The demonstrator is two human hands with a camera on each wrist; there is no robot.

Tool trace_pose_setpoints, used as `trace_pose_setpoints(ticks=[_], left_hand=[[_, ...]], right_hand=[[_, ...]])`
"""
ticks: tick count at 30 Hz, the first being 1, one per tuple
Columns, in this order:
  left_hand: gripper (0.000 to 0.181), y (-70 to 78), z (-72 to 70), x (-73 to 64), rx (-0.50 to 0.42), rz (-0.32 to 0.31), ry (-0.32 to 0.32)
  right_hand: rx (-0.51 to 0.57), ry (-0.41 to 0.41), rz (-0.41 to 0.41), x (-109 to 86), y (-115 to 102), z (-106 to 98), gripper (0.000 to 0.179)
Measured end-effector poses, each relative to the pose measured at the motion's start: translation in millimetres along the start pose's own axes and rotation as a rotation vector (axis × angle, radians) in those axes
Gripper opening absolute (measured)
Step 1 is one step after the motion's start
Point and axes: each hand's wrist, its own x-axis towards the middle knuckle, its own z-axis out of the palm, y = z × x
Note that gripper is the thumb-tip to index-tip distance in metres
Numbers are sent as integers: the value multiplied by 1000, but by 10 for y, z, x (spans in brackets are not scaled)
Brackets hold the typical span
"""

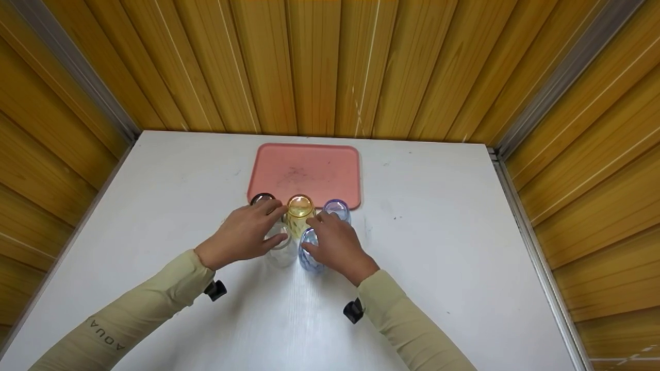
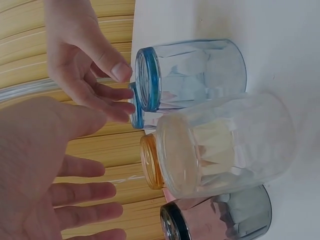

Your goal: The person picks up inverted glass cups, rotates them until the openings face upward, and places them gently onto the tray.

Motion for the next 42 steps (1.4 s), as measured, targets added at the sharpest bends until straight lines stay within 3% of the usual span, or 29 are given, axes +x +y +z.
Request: trace_pose_setpoints(ticks=[15,23,42], left_hand=[[46,18,45,-2,-29,-9,-104],[45,20,105,11,-7,1,-97],[51,11,202,49,-50,-1,-131]], right_hand=[[22,-33,28,16,-14,68,55],[16,-35,12,29,-7,89,52],[19,-50,32,31,-45,84,52]])
